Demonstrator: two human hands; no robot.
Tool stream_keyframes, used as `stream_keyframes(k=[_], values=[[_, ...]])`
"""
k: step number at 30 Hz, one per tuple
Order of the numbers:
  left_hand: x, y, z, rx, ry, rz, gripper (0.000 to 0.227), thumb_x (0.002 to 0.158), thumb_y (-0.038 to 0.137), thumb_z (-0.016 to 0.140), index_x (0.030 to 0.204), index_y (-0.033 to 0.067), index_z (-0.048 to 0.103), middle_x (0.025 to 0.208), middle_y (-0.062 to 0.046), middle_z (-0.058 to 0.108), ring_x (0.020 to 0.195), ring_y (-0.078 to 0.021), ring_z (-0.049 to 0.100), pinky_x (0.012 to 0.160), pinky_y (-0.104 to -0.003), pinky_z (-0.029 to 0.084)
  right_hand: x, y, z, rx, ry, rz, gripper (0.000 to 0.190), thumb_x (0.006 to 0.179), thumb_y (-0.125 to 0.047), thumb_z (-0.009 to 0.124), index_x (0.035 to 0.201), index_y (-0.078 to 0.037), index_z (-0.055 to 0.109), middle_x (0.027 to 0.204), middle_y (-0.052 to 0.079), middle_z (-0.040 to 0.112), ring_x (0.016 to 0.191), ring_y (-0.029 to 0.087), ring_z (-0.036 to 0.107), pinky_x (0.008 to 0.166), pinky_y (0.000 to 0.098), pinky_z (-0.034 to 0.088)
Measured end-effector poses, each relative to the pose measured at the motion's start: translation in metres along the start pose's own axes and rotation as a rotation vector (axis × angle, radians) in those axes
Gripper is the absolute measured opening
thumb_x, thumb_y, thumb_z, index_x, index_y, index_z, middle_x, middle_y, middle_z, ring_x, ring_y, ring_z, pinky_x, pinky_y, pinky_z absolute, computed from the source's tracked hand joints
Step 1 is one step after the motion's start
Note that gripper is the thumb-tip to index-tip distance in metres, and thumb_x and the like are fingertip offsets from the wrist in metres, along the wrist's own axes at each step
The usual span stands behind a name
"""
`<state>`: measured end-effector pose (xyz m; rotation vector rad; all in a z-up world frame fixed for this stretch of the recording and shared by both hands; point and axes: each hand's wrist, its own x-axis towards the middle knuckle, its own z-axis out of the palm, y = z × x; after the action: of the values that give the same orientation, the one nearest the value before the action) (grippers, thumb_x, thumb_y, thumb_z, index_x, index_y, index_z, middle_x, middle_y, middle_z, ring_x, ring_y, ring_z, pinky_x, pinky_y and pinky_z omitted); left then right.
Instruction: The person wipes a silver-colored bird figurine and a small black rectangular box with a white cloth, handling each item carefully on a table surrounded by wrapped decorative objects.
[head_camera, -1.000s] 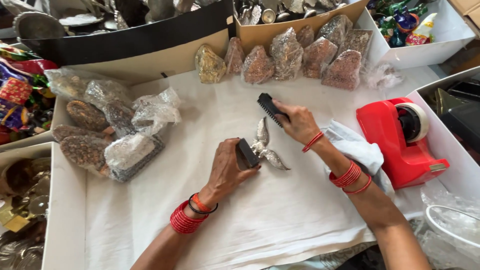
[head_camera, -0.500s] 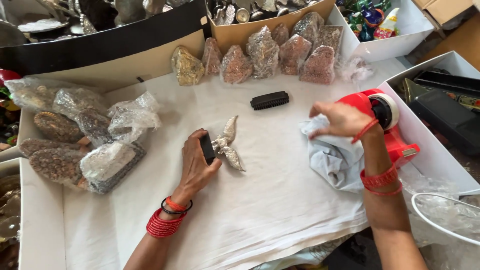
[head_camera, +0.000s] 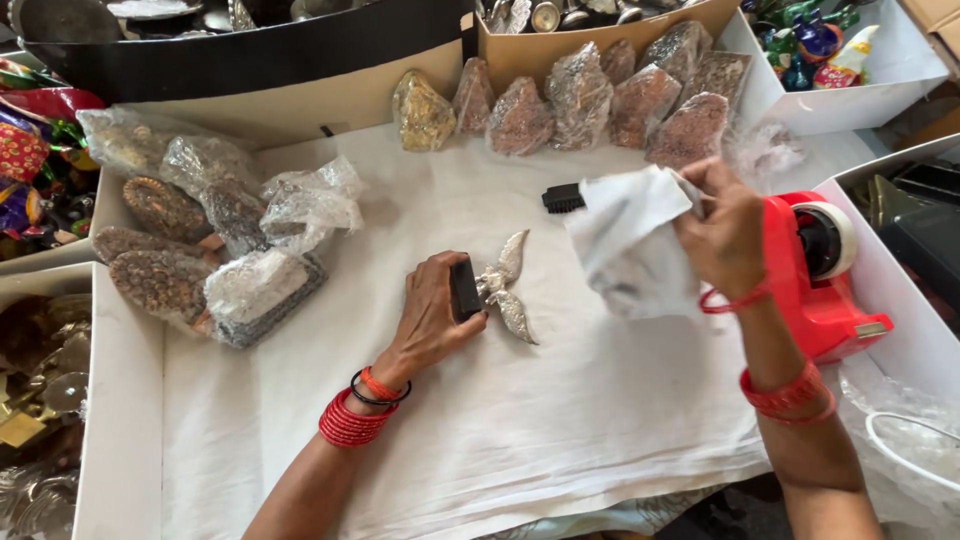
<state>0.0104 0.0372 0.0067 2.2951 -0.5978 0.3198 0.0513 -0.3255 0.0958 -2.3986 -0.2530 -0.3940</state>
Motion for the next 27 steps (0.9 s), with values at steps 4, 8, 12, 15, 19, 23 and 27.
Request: stream_keyframes(k=[4, 8, 12, 15, 19, 23, 27], values=[[0.004, 0.004, -0.003, 0.01, 0.002, 0.013, 0.081, 0.069, 0.033, 0.079, 0.137, 0.0055, 0.043, 0.13, -0.016, 0.052, 0.118, -0.0314, 0.052, 0.103, -0.047, 0.037, 0.009, 0.003, 0.065, 0.263, 0.043, 0.031, 0.026, 0.098, -0.021, 0.074, 0.096, 0.001, 0.06, 0.096, 0.012, 0.074, 0.062, 0.015, 0.064, 0.051, 0.0281, 0.053], [0.002, 0.004, -0.004, -0.005, -0.004, 0.0, 0.079, 0.07, 0.032, 0.079, 0.136, 0.006, 0.045, 0.13, -0.015, 0.052, 0.118, -0.0315, 0.052, 0.102, -0.046, 0.037, -0.007, 0.014, 0.128, 0.35, -0.136, -0.145, 0.022, 0.093, -0.019, 0.077, 0.088, -0.004, 0.062, 0.113, 0.019, 0.067, 0.08, 0.017, 0.067, 0.068, 0.0281, 0.063], [0.004, 0.003, -0.002, -0.018, -0.011, -0.009, 0.078, 0.071, 0.033, 0.079, 0.136, 0.0064, 0.045, 0.129, -0.014, 0.053, 0.117, -0.0309, 0.052, 0.102, -0.046, 0.038, -0.009, -0.04, 0.104, -0.284, 0.231, -0.624, 0.026, 0.073, -0.029, 0.078, 0.093, -0.017, 0.066, 0.126, 0.018, 0.064, 0.108, 0.032, 0.063, 0.087, 0.0427, 0.053], [0.003, 0.002, -0.002, -0.014, -0.005, -0.005, 0.078, 0.07, 0.033, 0.08, 0.135, 0.0061, 0.045, 0.128, -0.015, 0.052, 0.116, -0.0314, 0.052, 0.101, -0.046, 0.039, -0.016, -0.024, 0.113, 0.05, -0.158, -0.537, 0.046, 0.083, -0.014, 0.081, 0.126, 0.0, 0.069, 0.124, 0.016, 0.069, 0.108, 0.034, 0.061, 0.093, 0.0468, 0.049], [0.001, 0.007, 0.004, -0.025, 0.012, 0.048, 0.084, 0.071, 0.034, 0.088, 0.137, 0.006, 0.045, 0.129, -0.015, 0.053, 0.116, -0.0317, 0.053, 0.101, -0.046, 0.041, -0.029, -0.021, 0.115, 0.185, -0.15, -0.418, 0.035, 0.088, -0.006, 0.077, 0.123, -0.009, 0.073, 0.113, 0.009, 0.074, 0.099, 0.025, 0.068, 0.086, 0.0364, 0.057], [-0.006, 0.016, 0.019, -0.068, 0.026, 0.087, 0.094, 0.067, 0.04, 0.095, 0.138, 0.0066, 0.044, 0.125, -0.013, 0.056, 0.114, -0.0306, 0.056, 0.099, -0.046, 0.043, -0.044, -0.038, 0.112, 0.291, -0.187, -0.521, 0.031, 0.086, -0.003, 0.077, 0.117, -0.009, 0.074, 0.114, 0.006, 0.076, 0.095, 0.024, 0.069, 0.084, 0.0348, 0.059], [-0.007, 0.024, 0.02, -0.016, 0.073, 0.088, 0.096, 0.067, 0.038, 0.096, 0.139, 0.0055, 0.042, 0.127, -0.015, 0.055, 0.113, -0.0326, 0.055, 0.097, -0.047, 0.043, -0.05, -0.052, 0.12, 0.321, -0.251, -0.465, 0.03, 0.085, -0.004, 0.077, 0.115, -0.006, 0.075, 0.113, 0.013, 0.069, 0.101, 0.028, 0.069, 0.083, 0.0357, 0.06]])
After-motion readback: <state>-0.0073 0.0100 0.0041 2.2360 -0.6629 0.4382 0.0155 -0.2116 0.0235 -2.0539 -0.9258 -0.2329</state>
